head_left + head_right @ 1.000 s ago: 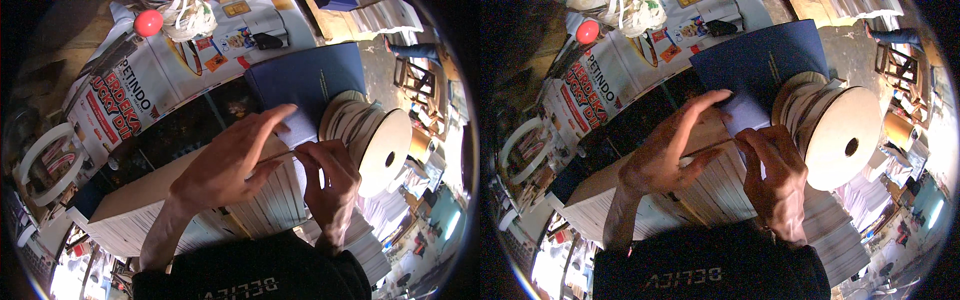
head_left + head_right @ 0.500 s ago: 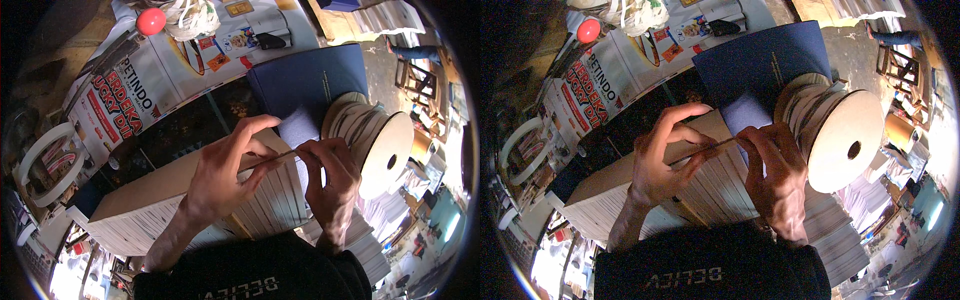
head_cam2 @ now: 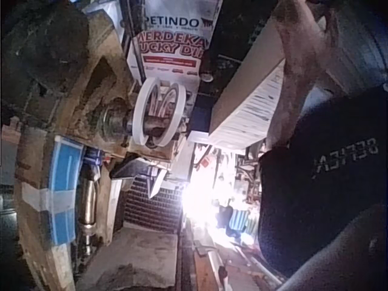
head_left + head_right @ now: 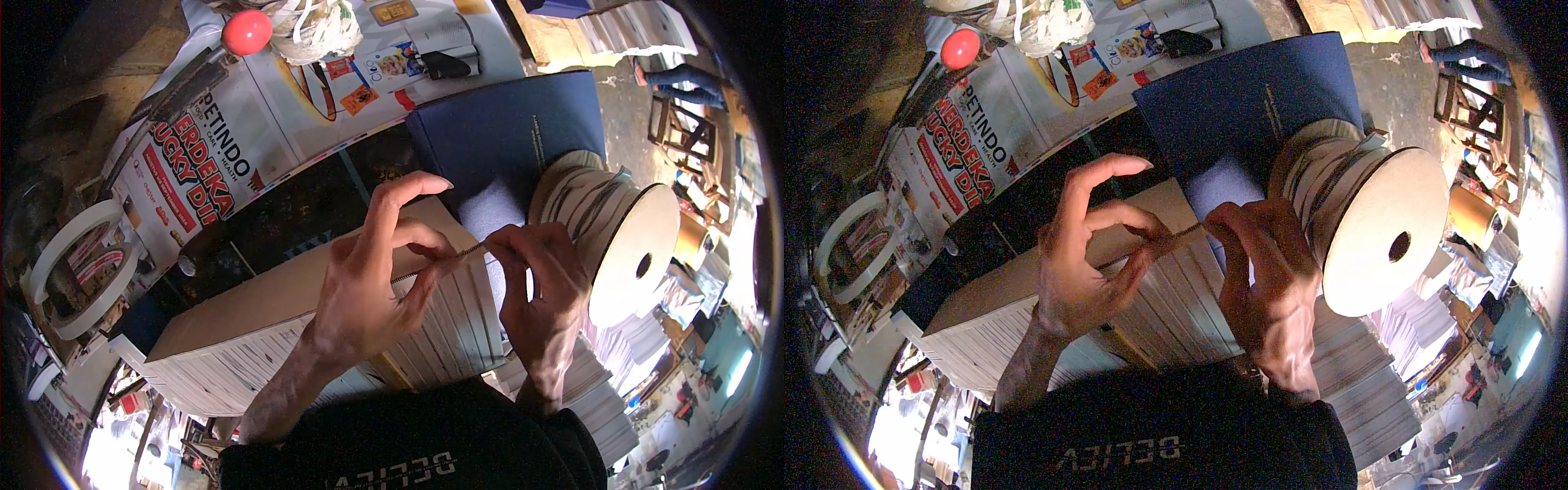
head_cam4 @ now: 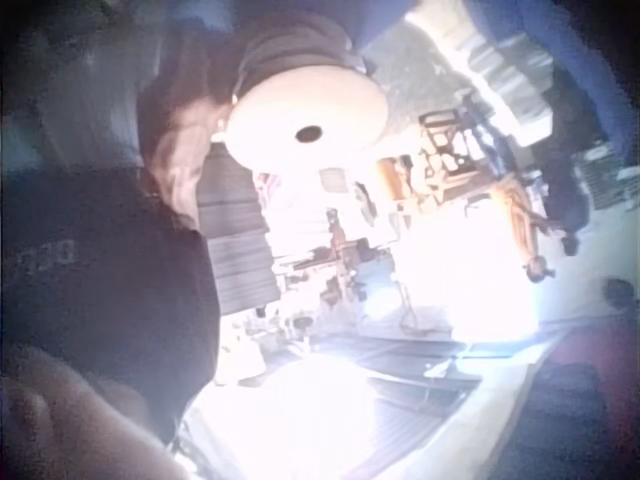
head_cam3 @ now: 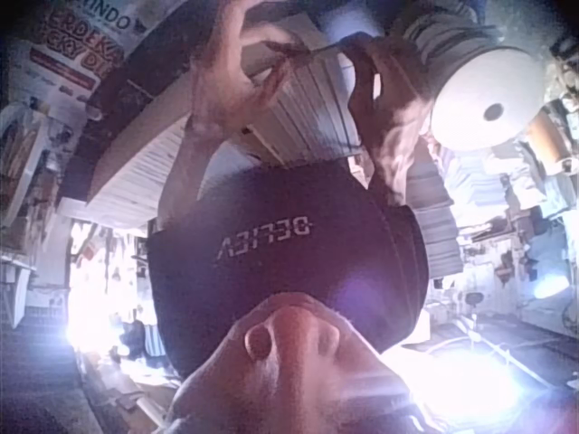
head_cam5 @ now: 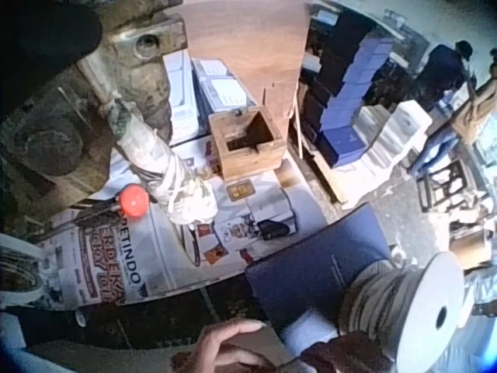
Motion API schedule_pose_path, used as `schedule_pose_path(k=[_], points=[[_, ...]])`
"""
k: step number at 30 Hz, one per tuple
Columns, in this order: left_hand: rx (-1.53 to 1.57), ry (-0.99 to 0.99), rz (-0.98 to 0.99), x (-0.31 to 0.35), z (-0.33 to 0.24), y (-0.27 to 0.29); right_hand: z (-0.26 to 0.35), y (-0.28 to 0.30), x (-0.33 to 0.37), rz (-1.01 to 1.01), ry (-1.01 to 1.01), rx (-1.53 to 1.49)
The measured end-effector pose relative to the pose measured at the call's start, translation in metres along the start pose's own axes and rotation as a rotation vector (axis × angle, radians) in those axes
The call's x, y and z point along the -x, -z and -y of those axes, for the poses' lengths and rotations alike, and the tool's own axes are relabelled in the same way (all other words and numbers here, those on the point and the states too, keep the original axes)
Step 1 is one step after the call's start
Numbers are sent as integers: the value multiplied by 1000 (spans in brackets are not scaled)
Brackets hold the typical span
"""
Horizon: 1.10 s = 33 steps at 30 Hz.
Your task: The person aligns a stack of white paper sheets by hand, uses a hand tool to score or press along the edge of the stack, and secures the bundle using white adhesive tape from a dispenser.
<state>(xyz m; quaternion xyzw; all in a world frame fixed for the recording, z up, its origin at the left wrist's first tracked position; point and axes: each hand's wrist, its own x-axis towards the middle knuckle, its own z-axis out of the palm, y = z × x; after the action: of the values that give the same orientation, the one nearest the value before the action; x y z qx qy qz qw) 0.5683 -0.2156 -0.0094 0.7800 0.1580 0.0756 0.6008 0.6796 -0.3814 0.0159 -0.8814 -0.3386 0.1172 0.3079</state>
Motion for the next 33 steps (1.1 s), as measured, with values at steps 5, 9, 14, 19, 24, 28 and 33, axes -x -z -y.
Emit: schedule_pose_path(k=[5,9,14,19,24,28,33], points=[[152,178,-38,3,0,-6,4,2,0,25,-57,-34],[207,230,2,-6,-9,-12,2,3,-2,59,-38,-21],[124,203,-32,-10,-2,-23,-4,-1,4,53,-5,-45],[156,218,-79,-4,3,-16,-5,-1,6,29,10,-2],[15,194,-99,22,7,7,-13,-7,11,-29,12,-78],[-72,192,-137,43,10,29,-21,-9,14,-41,22,-105],[-124,260,-189,77,22,54,0,-6,19,-197,158,90]])
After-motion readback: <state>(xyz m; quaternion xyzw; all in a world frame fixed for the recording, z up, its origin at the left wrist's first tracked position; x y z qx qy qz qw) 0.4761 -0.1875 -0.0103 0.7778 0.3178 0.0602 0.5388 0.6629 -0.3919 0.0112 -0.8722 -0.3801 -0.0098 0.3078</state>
